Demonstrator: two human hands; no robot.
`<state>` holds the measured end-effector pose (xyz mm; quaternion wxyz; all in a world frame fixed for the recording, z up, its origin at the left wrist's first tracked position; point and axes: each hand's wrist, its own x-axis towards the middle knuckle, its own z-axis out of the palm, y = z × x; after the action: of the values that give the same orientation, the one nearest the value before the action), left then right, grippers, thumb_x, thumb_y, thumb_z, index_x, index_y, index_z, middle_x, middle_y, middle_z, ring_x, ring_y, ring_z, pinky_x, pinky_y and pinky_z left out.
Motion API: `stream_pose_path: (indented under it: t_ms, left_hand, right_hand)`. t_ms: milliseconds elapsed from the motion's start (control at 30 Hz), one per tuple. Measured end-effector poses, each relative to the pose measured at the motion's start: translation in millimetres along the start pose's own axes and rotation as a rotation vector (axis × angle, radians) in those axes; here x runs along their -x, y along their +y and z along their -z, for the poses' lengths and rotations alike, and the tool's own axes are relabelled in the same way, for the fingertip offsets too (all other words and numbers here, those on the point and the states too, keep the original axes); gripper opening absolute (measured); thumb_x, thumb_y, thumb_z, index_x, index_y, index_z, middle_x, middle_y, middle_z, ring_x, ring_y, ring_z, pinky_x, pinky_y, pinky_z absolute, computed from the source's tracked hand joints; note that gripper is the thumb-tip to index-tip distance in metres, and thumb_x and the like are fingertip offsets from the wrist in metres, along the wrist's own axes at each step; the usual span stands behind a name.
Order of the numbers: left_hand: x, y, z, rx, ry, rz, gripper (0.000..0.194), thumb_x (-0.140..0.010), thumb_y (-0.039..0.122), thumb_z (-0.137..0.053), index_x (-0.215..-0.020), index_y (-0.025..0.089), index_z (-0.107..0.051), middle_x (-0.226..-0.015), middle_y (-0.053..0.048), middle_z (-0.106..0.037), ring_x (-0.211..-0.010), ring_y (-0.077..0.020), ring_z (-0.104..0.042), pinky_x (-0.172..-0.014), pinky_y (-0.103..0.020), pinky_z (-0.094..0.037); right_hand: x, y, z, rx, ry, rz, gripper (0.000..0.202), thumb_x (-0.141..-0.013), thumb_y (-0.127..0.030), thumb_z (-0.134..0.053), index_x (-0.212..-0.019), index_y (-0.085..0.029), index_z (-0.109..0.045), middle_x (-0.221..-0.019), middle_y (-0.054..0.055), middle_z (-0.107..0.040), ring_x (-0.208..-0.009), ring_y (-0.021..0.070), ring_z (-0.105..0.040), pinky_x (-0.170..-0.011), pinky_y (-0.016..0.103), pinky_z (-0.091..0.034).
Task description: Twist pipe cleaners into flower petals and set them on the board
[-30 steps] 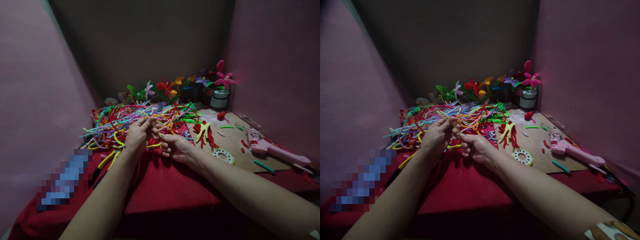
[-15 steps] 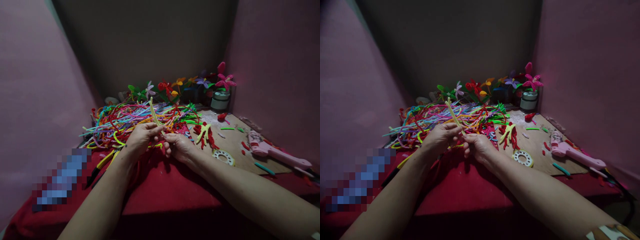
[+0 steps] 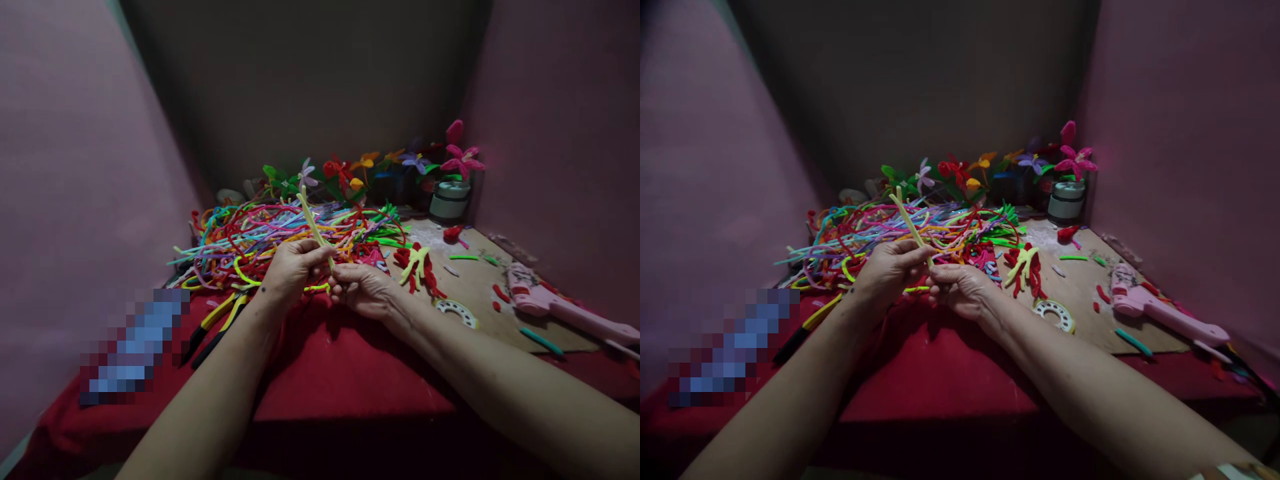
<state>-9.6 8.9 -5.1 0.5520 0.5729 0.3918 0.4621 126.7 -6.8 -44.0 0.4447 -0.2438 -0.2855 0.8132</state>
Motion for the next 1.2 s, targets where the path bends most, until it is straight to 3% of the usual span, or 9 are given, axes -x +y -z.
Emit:
stream_pose_path:
  t_ms: [167, 333, 500, 700, 1033, 1200]
  left_hand:
    - [2.9, 2.5, -3.6, -0.024, 0.042, -0.031, 0.019, -0.065, 0.029, -0.069, -0.065, 0.012, -0.061, -0.043, 0.007, -0.042, -0.037, -0.002, -0.034, -0.037, -0.016, -0.024]
    - [0.6, -0.3, -3.4, -0.009, 0.125, -0.034, 0.025, -0.06, 0.027, -0.072, -0.054, 0.012, -0.053, -0.041, 0.007, -0.041, -0.037, -0.002, -0.034, -0.037, -0.016, -0.022]
    - [-1.7, -1.0, -1.0, 0.066, 0.093, -0.004, 0.023, -0.06, 0.028, -0.073, -0.062, 0.011, -0.057, -0.044, 0.006, -0.043, -0.037, -0.0016, -0.035, -0.038, -0.015, -0.022]
    - [-1.8, 0.0, -0.7, 0.11, 0.035, 0.028, 0.022, -0.06, 0.027, -0.073, -0.062, 0.011, -0.058, -0.042, 0.006, -0.04, -0.036, -0.0013, -0.033, -0.037, -0.015, -0.022]
    - [-0.1, -0.4, -4.2, 0.068, 0.11, -0.001, 0.024, -0.06, 0.029, -0.072, -0.062, 0.011, -0.058, -0.041, 0.006, -0.041, -0.035, -0.0017, -0.033, -0.036, -0.015, -0.022]
    - [0.9, 0.2, -3.9, 0.072, 0.036, 0.022, 0.027, -0.061, 0.03, -0.071, -0.053, 0.011, -0.053, -0.041, 0.005, -0.042, -0.035, -0.0027, -0.036, -0.037, -0.016, -0.025]
  right_hand:
    - [2.2, -1.0, -2.9, 0.106, 0.025, -0.033, 0.007, -0.072, -0.014, -0.06, -0.066, -0.01, -0.058, -0.049, 0.0, -0.055, -0.039, 0.0075, -0.049, -0.042, 0.021, -0.043]
    - [1.3, 1.7, -4.2, 0.222, 0.057, 0.071, 0.02, -0.069, -0.023, -0.066, -0.06, -0.013, -0.052, -0.043, -0.004, -0.049, -0.033, 0.006, -0.041, -0.037, 0.021, -0.04]
    - [0.2, 2.7, -0.9, 0.084, -0.01, 0.072, 0.013, -0.075, -0.025, -0.061, -0.075, -0.012, -0.058, -0.056, 0.0, -0.059, -0.044, 0.0083, -0.052, -0.047, 0.022, -0.045]
    - [-1.7, 1.4, 1.8, -0.05, -0.02, 0.042, 0.007, -0.074, -0.009, -0.059, -0.08, -0.012, -0.059, -0.058, -0.001, -0.059, -0.047, 0.0076, -0.054, -0.052, 0.022, -0.048]
    - [-0.1, -0.1, -2.3, 0.052, 0.033, 0.137, 0.004, -0.07, -0.008, -0.06, -0.071, -0.012, -0.058, -0.053, -0.001, -0.058, -0.044, 0.0077, -0.051, -0.049, 0.022, -0.046]
    - [1.9, -3.2, -2.1, 0.157, 0.01, 0.203, 0.012, -0.063, -0.016, -0.067, -0.073, -0.011, -0.062, -0.064, 0.002, -0.062, -0.057, 0.011, -0.057, -0.057, 0.024, -0.046]
